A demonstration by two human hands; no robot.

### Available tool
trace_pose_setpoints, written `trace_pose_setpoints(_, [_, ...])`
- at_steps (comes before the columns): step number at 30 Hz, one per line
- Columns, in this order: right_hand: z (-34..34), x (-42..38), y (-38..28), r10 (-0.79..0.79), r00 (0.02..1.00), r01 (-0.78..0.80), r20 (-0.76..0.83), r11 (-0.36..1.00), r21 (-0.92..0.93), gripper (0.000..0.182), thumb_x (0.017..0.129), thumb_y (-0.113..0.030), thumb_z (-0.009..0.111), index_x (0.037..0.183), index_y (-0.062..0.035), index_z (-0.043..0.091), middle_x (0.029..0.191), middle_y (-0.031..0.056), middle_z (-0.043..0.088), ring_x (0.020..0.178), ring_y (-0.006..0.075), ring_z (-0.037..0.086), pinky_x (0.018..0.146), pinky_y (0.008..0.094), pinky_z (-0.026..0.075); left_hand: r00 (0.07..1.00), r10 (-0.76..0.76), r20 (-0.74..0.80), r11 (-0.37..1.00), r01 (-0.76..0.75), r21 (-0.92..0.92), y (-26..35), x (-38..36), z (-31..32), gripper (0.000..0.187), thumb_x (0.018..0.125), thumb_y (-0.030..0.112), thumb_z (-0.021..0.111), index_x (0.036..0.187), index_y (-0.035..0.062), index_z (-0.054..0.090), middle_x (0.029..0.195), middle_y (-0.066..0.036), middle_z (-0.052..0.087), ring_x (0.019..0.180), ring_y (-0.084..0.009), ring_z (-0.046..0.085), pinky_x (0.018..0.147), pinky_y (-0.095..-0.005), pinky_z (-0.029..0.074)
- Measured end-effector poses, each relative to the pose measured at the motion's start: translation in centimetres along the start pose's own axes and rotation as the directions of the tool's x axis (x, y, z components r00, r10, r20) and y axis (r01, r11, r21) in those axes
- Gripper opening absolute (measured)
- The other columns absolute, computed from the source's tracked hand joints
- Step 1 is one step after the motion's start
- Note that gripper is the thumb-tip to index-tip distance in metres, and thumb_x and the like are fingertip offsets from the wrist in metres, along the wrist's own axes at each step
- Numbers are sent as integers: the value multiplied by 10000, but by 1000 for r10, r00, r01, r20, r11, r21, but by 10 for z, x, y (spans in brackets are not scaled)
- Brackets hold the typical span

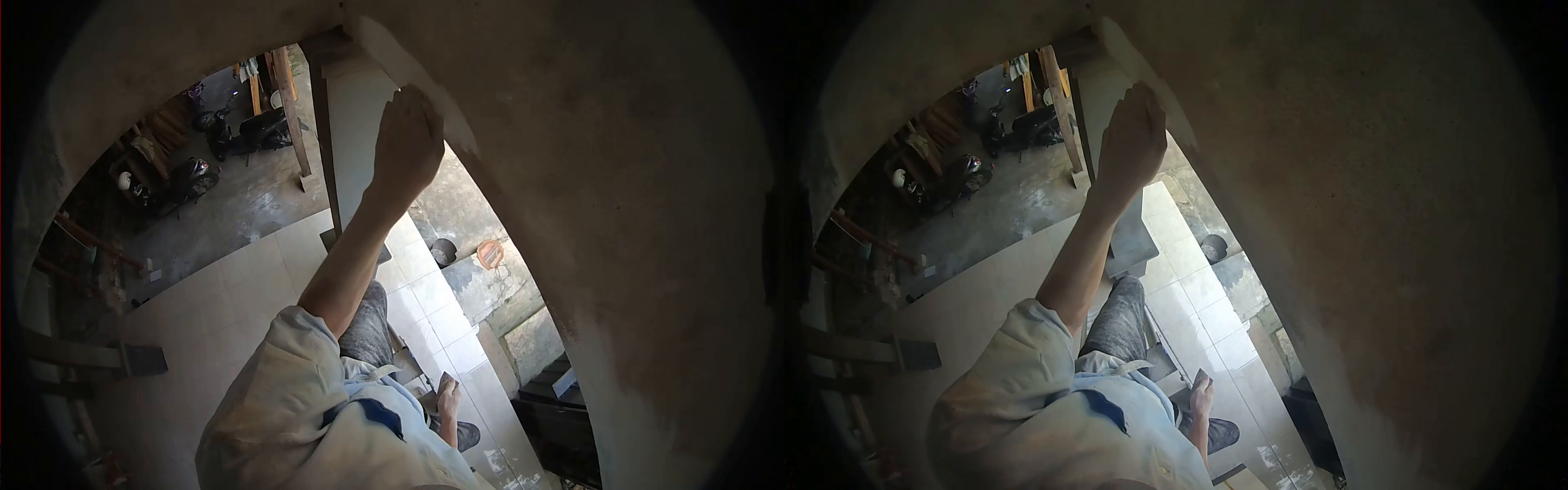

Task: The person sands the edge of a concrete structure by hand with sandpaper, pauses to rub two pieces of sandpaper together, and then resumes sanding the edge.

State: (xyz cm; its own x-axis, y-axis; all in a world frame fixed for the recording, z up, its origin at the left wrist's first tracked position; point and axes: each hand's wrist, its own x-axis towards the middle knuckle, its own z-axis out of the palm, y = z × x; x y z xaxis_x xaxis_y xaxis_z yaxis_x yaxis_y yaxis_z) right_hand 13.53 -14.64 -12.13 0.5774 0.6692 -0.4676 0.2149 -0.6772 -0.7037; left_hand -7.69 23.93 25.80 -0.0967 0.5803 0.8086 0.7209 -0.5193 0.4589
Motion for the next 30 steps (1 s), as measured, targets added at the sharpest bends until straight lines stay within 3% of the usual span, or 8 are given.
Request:
trace_pose_setpoints(3, [3,-1,-11,-51,998,50,-20,997,-53,498,993,-343,318,1172,61,548,1137,271,590,1100,386,549,935,414,411,984,142,-112,989,-136,56,21,-32,-4,358,991,210,298,1208,-21,464,1080,-254,517,1014,-406,531,850,-485,446])
trace_pose_setpoints(10, [1,9,25,92,994,-92,63,996,-9,509,993,-366,316,1214,44,520,1160,274,576,1112,396,538,937,416,408,973,-224,62,960,231,-155,-10,7,3,209,946,124,391,1001,-52,491,945,-242,537,878,-418,533,816,-484,430])
trace_pose_setpoints(13, [3,16,5,34,998,-34,53,999,-3,510,992,-367,321,1211,49,521,1158,273,577,1112,396,537,938,416,408,998,48,-45,997,-51,-63,13,-24,0,363,963,139,373,1228,-105,412,1186,-309,488,1077,-436,509,921,-463,433])
trace_pose_setpoints(17, [0,3,13,7,1000,-9,-20,997,-71,496,994,-356,325,1187,48,538,1125,269,590,1082,388,551,922,410,417,953,-286,98,923,301,-238,-10,3,9,209,964,148,369,1021,-24,472,1001,-252,538,927,-431,532,821,-500,435])
trace_pose_setpoints(18, [-1,3,9,10,1000,-11,-19,999,-49,493,994,-354,327,1184,49,540,1121,271,590,1076,387,554,917,410,420,984,-176,-7,979,175,-105,-21,13,15,170,965,155,366,946,6,446,913,-228,537,857,-429,528,768,-513,432])
trace_pose_setpoints(23, [7,4,15,-68,996,67,-52,998,-5,465,992,-337,343,1171,40,549,1091,255,605,1036,372,574,883,410,435,978,-183,-101,966,160,-202,5,-27,15,241,984,187,360,1118,7,449,897,-252,578,803,-420,587,689,-518,461])
trace_pose_setpoints(25, [3,0,1,-5,1000,5,-17,1000,9,458,991,-327,344,1167,41,551,1091,254,606,1046,368,573,887,414,434,923,-353,152,808,383,-449,18,-26,-4,253,989,187,353,1150,15,443,839,-240,588,673,-385,605,592,-480,472])
trace_pose_setpoints(30, [-5,-10,-9,2,998,-3,-57,1000,-17,453,990,-313,343,1150,55,553,1095,257,605,1049,377,571,891,420,430,897,-419,138,800,437,-411,5,-3,1,385,1012,247,308,1232,-23,472,736,-229,608,602,-334,619,538,-409,460])
